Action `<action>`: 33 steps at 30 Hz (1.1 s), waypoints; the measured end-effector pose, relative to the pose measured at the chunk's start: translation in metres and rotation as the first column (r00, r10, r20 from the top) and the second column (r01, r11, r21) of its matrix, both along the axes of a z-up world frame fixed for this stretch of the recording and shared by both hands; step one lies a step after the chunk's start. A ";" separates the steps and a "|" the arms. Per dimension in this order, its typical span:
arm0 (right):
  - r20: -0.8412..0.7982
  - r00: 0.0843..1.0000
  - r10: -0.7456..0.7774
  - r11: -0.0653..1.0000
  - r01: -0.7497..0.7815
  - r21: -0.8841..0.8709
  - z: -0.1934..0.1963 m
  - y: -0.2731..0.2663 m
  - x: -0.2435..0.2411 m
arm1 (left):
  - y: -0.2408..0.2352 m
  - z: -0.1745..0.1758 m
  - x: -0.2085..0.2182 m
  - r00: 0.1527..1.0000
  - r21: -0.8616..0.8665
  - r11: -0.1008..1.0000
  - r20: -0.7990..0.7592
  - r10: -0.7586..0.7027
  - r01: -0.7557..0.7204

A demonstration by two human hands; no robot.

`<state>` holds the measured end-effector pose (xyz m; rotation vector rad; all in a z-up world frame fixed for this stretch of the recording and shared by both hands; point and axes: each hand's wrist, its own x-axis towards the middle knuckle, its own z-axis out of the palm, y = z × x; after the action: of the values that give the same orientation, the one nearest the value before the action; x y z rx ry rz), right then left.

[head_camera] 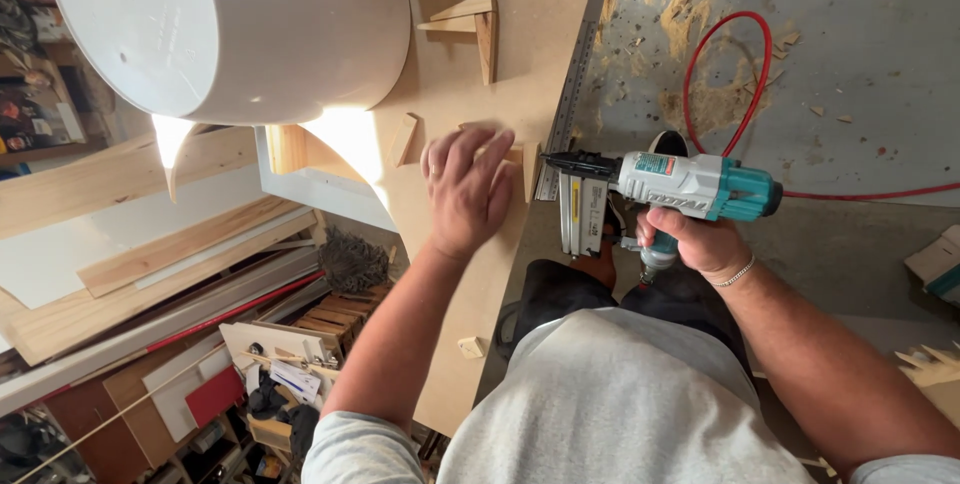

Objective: Assembling small wooden blocks onto a curved board using a pneumatic nail gun

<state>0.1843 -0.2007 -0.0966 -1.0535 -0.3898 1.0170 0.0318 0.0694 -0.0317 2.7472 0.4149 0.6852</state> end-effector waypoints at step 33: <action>-0.032 0.999 0.017 0.999 -0.018 -0.037 0.002 -0.001 -0.006 | -0.021 0.008 0.005 0.983 -0.040 0.995 -0.162 0.084 -0.092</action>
<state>0.1785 -0.2021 -0.0951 -1.0681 -0.3562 1.0590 0.0372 0.0487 -0.0233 2.7626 0.5830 0.4701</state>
